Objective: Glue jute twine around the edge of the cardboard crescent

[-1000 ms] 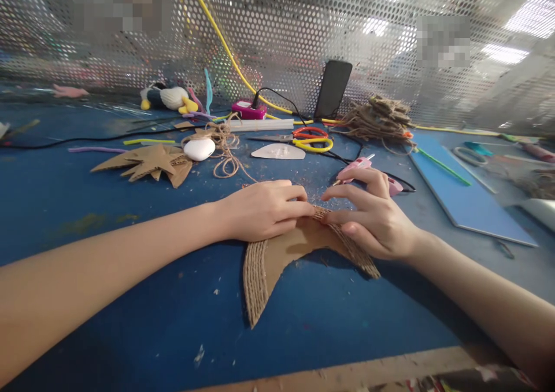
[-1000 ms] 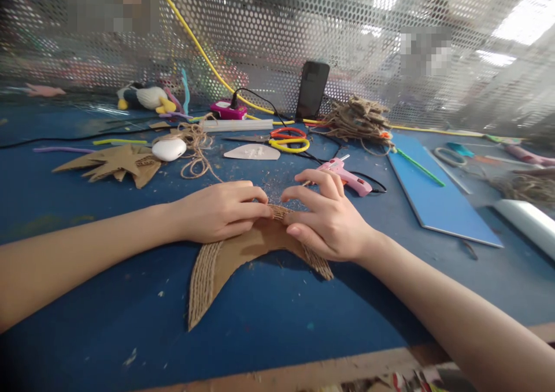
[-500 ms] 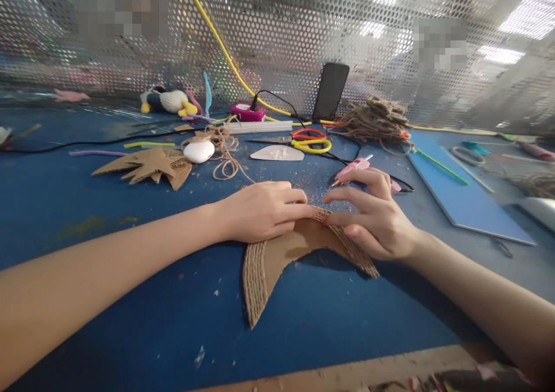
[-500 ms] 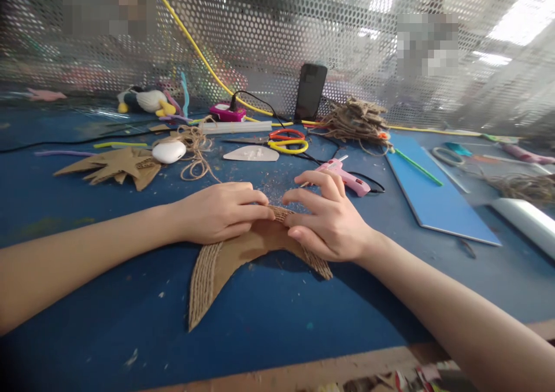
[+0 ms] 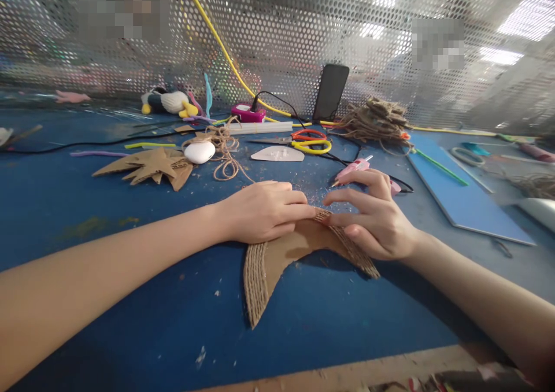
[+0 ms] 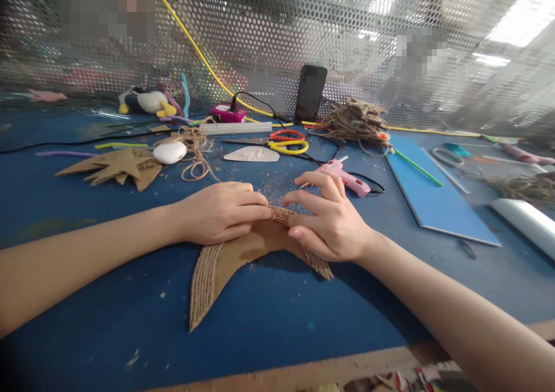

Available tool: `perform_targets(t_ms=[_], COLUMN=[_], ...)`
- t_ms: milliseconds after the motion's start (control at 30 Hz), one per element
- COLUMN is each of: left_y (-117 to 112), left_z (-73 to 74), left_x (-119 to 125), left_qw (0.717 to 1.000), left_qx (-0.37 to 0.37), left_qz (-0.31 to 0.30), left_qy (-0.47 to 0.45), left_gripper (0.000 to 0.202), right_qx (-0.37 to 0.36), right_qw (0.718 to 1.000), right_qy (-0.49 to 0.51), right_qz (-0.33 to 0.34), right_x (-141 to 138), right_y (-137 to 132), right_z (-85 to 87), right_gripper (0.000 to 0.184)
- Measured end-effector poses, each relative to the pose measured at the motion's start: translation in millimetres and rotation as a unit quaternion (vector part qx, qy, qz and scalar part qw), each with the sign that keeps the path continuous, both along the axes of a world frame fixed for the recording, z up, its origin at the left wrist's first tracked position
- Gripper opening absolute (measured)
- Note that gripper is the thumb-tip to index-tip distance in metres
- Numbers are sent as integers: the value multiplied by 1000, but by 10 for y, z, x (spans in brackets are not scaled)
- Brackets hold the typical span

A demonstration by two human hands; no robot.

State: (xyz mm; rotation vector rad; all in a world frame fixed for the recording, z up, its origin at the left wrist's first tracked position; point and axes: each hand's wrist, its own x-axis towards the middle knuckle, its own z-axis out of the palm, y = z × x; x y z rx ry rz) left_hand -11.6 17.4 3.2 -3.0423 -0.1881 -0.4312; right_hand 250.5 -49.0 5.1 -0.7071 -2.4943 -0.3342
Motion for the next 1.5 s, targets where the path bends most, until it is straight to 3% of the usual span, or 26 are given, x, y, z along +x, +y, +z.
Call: perform_targets(t_ms=[333,567,833,1500], left_y=[2,1,4,17], left_z=[-8,-3,-22,-44], left_x=[-4,0,7,2], left_qw=[1000,1000,1000,1000], left_qx=[7,-8,0,8], left_qz=[-10,-10,3,-2], left_qy=[-20,-24,-6,-9], left_gripper=[29,28,31,32], right_qx=[27,0,5,22], right_qw=[999,999,1000,999], right_qy=[-24,-35,-1,-40], right_qz=[-1,2,5,24], right_x=[-13,-1,7,2], right_y=[-2,9,17,9], right_z=[5,7,-19,7], right_gripper=[46,41,47,47])
